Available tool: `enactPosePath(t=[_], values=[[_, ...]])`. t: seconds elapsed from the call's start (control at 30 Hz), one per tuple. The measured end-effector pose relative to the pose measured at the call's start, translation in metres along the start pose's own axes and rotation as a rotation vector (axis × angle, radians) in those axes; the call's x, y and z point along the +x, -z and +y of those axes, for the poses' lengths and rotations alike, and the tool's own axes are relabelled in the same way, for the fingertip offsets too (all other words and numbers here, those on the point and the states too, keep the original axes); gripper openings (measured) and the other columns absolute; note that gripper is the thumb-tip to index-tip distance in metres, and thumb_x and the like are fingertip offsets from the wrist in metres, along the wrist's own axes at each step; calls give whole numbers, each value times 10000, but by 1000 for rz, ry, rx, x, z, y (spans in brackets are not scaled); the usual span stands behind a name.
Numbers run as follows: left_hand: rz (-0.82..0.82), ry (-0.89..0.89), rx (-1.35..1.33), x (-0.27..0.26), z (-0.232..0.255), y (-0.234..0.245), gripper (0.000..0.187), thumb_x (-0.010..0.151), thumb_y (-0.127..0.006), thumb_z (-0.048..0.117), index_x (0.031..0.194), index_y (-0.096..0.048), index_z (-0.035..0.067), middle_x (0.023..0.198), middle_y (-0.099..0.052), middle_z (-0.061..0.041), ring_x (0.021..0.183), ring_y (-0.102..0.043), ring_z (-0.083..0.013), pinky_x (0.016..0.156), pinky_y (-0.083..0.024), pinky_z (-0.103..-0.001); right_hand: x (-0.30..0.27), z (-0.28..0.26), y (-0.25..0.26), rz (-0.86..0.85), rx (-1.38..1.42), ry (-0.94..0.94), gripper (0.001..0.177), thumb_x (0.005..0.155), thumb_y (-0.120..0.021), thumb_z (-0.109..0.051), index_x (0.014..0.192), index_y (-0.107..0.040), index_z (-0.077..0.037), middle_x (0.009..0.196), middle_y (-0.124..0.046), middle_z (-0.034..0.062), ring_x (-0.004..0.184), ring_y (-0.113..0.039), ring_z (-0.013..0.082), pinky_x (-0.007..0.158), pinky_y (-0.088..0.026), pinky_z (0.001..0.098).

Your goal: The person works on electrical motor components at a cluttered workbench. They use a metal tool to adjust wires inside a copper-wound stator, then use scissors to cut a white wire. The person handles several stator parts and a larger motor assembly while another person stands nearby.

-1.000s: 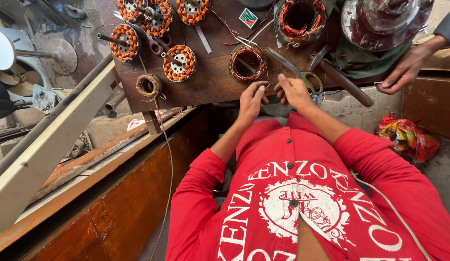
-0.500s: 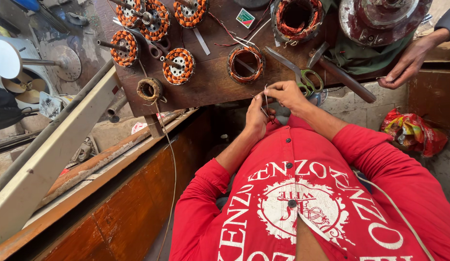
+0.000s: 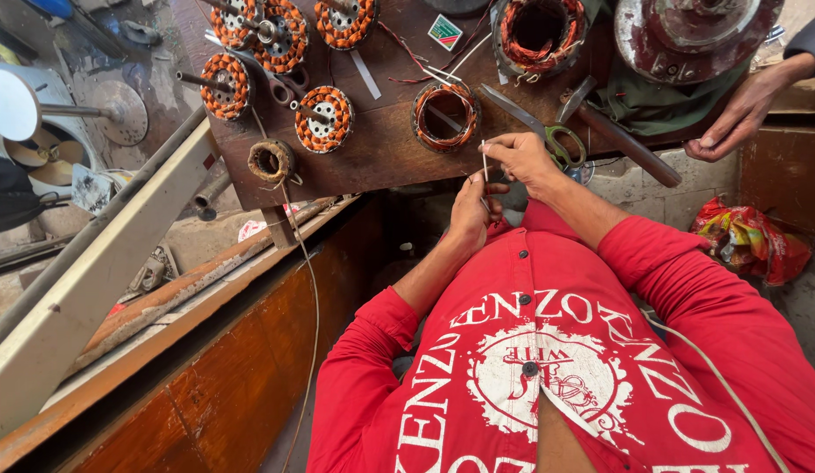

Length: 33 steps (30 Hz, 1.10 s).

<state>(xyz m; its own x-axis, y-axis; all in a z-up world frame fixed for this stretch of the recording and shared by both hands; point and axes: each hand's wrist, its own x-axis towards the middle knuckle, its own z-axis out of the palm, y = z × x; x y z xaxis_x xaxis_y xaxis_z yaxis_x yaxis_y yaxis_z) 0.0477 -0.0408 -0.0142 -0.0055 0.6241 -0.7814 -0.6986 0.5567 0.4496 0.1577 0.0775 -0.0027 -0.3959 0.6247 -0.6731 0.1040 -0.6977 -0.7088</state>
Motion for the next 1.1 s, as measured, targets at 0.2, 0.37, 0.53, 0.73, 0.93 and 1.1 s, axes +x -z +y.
enactPosePath(t=[0.2,0.37,0.53,0.73,0.93,1.1], values=[[-61,20,-167,1,-9,10,347,1122,-392,296,1342,-518,58,1184,-663,-93,1094,-650,-214,896,-535,-376,-20,-26,-22,222,-656,604,203,928,-800,-190,1039,-783,-21,841,-710,80,662,-629,118,593,-496,287],[-62,16,-231,6,-23,15,324,1146,-411,266,1339,-511,26,1176,-654,-82,1137,-646,-224,906,-521,-387,-10,-39,-41,112,-902,289,250,838,-851,-269,960,-807,-56,810,-750,117,669,-653,175,629,-501,313],[67,-310,-16,11,-26,21,282,1101,-399,237,1302,-479,57,1023,-697,-110,843,-686,-192,761,-573,-351,-6,-46,-13,-39,-47,-224,198,903,-757,-245,1004,-753,-74,874,-767,-1,632,-636,81,560,-480,266],[318,-586,340,-1,12,17,196,1153,-514,161,1202,-560,-23,910,-628,-161,643,-530,-187,586,-454,-337,-28,-43,24,17,-107,-146,265,951,-737,-218,1103,-719,-2,777,-678,22,588,-616,80,527,-504,245],[56,-1236,778,-28,61,-3,120,1038,-657,100,1127,-688,27,1109,-707,-147,954,-715,-288,822,-571,-362,-58,-37,20,100,-604,422,420,935,-744,-92,1311,-624,51,715,-681,57,631,-586,70,561,-484,267],[-43,-894,931,-19,66,-15,165,970,-707,133,1104,-720,38,933,-740,-127,766,-725,-264,694,-559,-348,-65,-38,15,88,-794,586,545,890,-742,-62,1391,-556,42,696,-656,101,571,-631,156,551,-499,315]])
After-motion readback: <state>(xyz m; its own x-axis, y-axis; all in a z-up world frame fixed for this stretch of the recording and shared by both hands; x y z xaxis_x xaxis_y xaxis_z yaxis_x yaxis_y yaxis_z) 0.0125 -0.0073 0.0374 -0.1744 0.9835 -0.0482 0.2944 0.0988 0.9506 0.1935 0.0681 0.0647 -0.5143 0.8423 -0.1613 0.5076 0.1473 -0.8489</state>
